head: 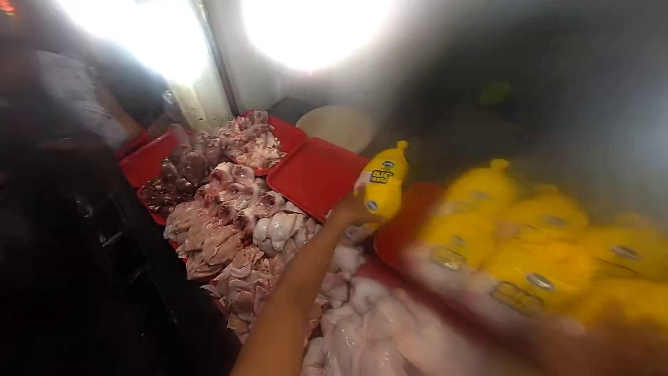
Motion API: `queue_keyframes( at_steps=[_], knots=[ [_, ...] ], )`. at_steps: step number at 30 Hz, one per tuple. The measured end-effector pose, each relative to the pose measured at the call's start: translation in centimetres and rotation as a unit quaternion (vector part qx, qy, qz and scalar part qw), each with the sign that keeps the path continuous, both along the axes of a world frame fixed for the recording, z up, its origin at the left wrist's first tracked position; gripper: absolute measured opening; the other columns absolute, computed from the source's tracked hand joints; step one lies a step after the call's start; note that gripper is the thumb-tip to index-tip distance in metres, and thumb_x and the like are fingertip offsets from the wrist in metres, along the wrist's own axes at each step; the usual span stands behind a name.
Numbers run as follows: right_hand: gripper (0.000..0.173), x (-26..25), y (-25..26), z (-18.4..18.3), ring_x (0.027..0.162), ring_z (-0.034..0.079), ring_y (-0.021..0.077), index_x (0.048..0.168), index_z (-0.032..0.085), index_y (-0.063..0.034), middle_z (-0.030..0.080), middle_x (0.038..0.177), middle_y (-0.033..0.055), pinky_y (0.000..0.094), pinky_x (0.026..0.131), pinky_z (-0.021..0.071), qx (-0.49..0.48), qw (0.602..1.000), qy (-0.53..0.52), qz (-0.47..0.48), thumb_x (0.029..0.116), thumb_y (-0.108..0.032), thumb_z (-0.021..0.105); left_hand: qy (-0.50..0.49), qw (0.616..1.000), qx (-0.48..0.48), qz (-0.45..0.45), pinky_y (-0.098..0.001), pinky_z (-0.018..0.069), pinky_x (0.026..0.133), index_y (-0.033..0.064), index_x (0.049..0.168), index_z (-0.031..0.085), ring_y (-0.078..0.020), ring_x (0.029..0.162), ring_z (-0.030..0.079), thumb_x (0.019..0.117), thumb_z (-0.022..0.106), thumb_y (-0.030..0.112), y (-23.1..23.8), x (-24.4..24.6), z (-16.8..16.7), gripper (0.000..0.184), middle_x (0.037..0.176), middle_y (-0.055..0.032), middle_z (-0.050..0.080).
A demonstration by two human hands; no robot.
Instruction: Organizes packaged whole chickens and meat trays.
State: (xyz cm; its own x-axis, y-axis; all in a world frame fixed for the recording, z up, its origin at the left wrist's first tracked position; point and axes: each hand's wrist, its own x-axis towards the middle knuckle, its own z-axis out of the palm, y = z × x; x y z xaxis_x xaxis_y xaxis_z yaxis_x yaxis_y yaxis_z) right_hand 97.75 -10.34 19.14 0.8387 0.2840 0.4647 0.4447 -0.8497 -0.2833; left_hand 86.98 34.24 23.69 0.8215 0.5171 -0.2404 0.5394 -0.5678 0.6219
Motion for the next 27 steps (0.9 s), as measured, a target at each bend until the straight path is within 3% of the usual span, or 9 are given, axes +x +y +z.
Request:
queue_keyframes(
  at_steps=[2, 4, 7, 11, 16, 19, 22, 24, 27],
  knots=[
    [0.098, 0.2, 1.4, -1.4, 0.153, 0.020, 0.0535, 0.164, 0.031, -0.0174, 0.020, 0.167, 0.0288, 0.0727, 0.121, 0.0144, -0.023, 0.999, 0.003, -0.031, 0.0892, -0.074, 0.059, 0.005, 0.999, 0.030, -0.011, -0.0741, 0.0456, 0.099, 0.0258, 0.166, 0.022, -0.0495, 0.132, 0.052, 0.0682, 0.087, 0.063, -0.6, -0.4, -0.2, 0.123, 0.159, -0.0247, 0.039],
    [0.097, -0.6, 2.3, -0.9, 0.151, 0.015, 0.0599, 0.162, 0.036, -0.0152, 0.017, 0.166, 0.0339, 0.0778, 0.118, 0.0124, -0.034, 0.997, 0.014, -0.062, 0.0882, -0.074, 0.057, -0.015, 0.999, 0.029, -0.024, -0.0730, 0.0491, 0.094, 0.0256, 0.166, 0.021, -0.0508, 0.124, 0.056, 0.0700, 0.089, 0.053, -0.2, 0.1, -1.3, 0.120, 0.150, -0.0278, 0.047],
    [0.094, -1.1, 2.6, 0.5, 0.152, 0.014, 0.0581, 0.158, 0.044, -0.0146, 0.019, 0.167, 0.0307, 0.0756, 0.119, 0.0147, -0.056, 0.993, 0.050, -0.093, 0.0868, -0.074, 0.057, -0.058, 0.997, -0.042, -0.035, -0.0686, 0.0550, 0.086, 0.0222, 0.164, 0.022, -0.0466, 0.109, 0.066, 0.0707, 0.090, 0.036, 1.7, 1.0, -2.4, 0.116, 0.129, -0.0279, 0.063],
    [0.095, -0.7, 1.8, -0.1, 0.154, 0.011, 0.0545, 0.158, 0.042, -0.0190, 0.014, 0.170, 0.0265, 0.0717, 0.121, 0.0133, -0.076, 0.990, 0.053, -0.105, 0.0852, -0.079, 0.053, -0.140, 0.973, -0.181, -0.001, -0.0599, 0.0576, 0.089, 0.0231, 0.162, 0.026, -0.0370, 0.111, 0.067, 0.0723, 0.087, 0.020, 2.5, 1.0, -2.1, 0.109, 0.133, -0.0215, 0.063],
    [0.096, -0.4, 1.4, -0.5, 0.154, 0.011, 0.0554, 0.160, 0.041, -0.0192, 0.015, 0.170, 0.0257, 0.0711, 0.122, 0.0132, -0.094, 0.988, 0.054, -0.110, 0.0851, -0.079, 0.053, -0.237, 0.933, -0.266, 0.043, -0.0547, 0.0593, 0.088, 0.0180, 0.163, 0.024, -0.0335, 0.110, 0.068, 0.0736, 0.082, 0.018, -0.8, 3.7, 1.9, 0.106, 0.133, -0.0221, 0.062],
    [0.098, -0.4, 1.4, -0.3, 0.154, 0.010, 0.0540, 0.160, 0.039, -0.0203, 0.014, 0.170, 0.0254, 0.0698, 0.122, 0.0136, -0.099, 0.987, 0.064, -0.111, 0.0841, -0.080, 0.055, -0.247, 0.951, -0.180, 0.044, -0.0583, 0.0561, 0.094, 0.0154, 0.163, 0.026, -0.0351, 0.118, 0.064, 0.0726, 0.082, 0.025, -3.1, 9.0, 5.5, 0.106, 0.136, -0.0221, 0.060],
    [0.097, -0.2, 0.8, 0.1, 0.155, 0.008, 0.0536, 0.161, 0.038, -0.0214, 0.009, 0.171, 0.0244, 0.0689, 0.122, 0.0154, -0.113, 0.984, 0.090, -0.105, 0.0848, -0.078, 0.057, -0.186, 0.980, -0.030, 0.059, -0.0675, 0.0517, 0.089, 0.0242, 0.165, 0.023, -0.0470, 0.116, 0.060, 0.0765, 0.083, 0.036, -5.6, 15.5, 7.7, 0.107, 0.140, -0.0295, 0.053],
    [0.094, -0.5, 0.4, 0.3, 0.155, 0.008, 0.0533, 0.161, 0.039, -0.0207, 0.007, 0.171, 0.0242, 0.0684, 0.122, 0.0168, -0.123, 0.982, 0.106, -0.097, 0.0859, -0.075, 0.059, -0.138, 0.988, 0.028, 0.069, -0.0682, 0.0496, 0.090, 0.0293, 0.166, 0.019, -0.0510, 0.118, 0.057, 0.0775, 0.082, 0.040, -6.8, 19.3, 6.0, 0.109, 0.146, -0.0331, 0.044],
    [0.091, -0.6, -0.2, 0.4, 0.156, 0.006, 0.0513, 0.160, 0.040, -0.0215, 0.005, 0.172, 0.0230, 0.0668, 0.123, 0.0174, -0.138, 0.981, 0.109, -0.087, 0.0864, -0.072, 0.060, -0.084, 0.993, 0.056, 0.059, -0.0705, 0.0456, 0.097, 0.0226, 0.165, 0.020, -0.0553, 0.126, 0.051, 0.0830, 0.076, 0.044, -8.0, 22.0, 1.1, 0.102, 0.149, -0.0375, 0.040]
  ],
)
